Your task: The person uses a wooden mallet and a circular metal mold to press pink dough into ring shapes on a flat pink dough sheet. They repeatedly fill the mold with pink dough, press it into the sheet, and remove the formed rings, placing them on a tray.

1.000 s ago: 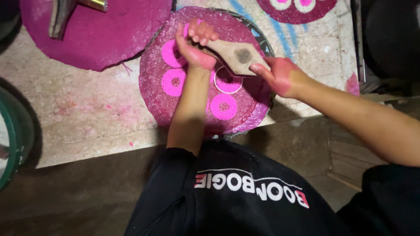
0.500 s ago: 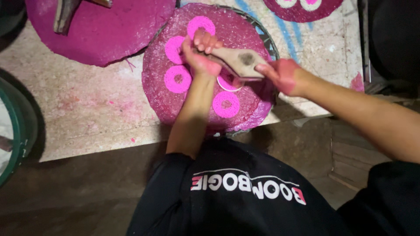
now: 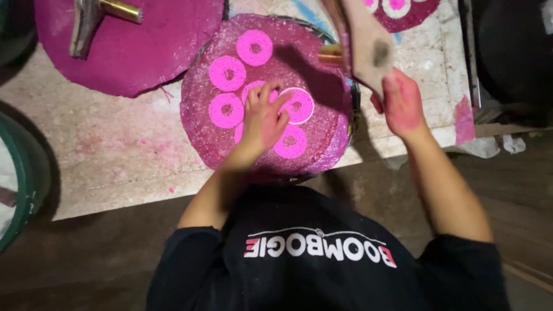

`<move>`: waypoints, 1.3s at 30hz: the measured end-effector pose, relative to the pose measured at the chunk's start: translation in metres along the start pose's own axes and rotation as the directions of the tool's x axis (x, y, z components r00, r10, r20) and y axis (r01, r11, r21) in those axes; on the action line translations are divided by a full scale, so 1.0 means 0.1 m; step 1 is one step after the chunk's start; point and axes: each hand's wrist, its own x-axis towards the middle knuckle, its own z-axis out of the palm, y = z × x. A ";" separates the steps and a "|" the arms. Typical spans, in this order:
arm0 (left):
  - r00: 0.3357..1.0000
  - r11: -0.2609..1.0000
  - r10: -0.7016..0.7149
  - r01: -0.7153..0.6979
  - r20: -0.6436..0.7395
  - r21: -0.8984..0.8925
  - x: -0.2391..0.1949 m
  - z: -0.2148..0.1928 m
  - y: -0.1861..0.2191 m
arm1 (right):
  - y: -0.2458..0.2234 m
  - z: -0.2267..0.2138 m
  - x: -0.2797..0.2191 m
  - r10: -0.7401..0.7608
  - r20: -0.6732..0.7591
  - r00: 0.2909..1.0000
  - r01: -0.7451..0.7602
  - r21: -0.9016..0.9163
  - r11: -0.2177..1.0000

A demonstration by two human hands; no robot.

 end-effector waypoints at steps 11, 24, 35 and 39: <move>0.991 0.983 0.129 -0.133 0.038 0.129 -0.13 -0.04 -0.02 | 0.39 0.13 -0.64 0.086 -0.230 0.969 -0.009 0.316 0.949; 0.992 0.992 0.076 -0.085 0.097 0.094 -0.02 0.03 0.03 | 0.57 0.07 -0.92 0.111 -0.292 0.950 0.001 0.356 0.935; 0.967 0.984 -0.128 0.096 0.219 0.149 0.15 0.13 0.25 | 0.69 0.04 -0.95 0.141 -0.315 0.938 0.003 0.414 0.910; 0.986 0.992 -0.100 0.087 0.133 0.094 0.29 0.06 0.25 | 0.77 -0.02 -0.98 0.161 -0.313 0.936 -0.024 0.399 0.917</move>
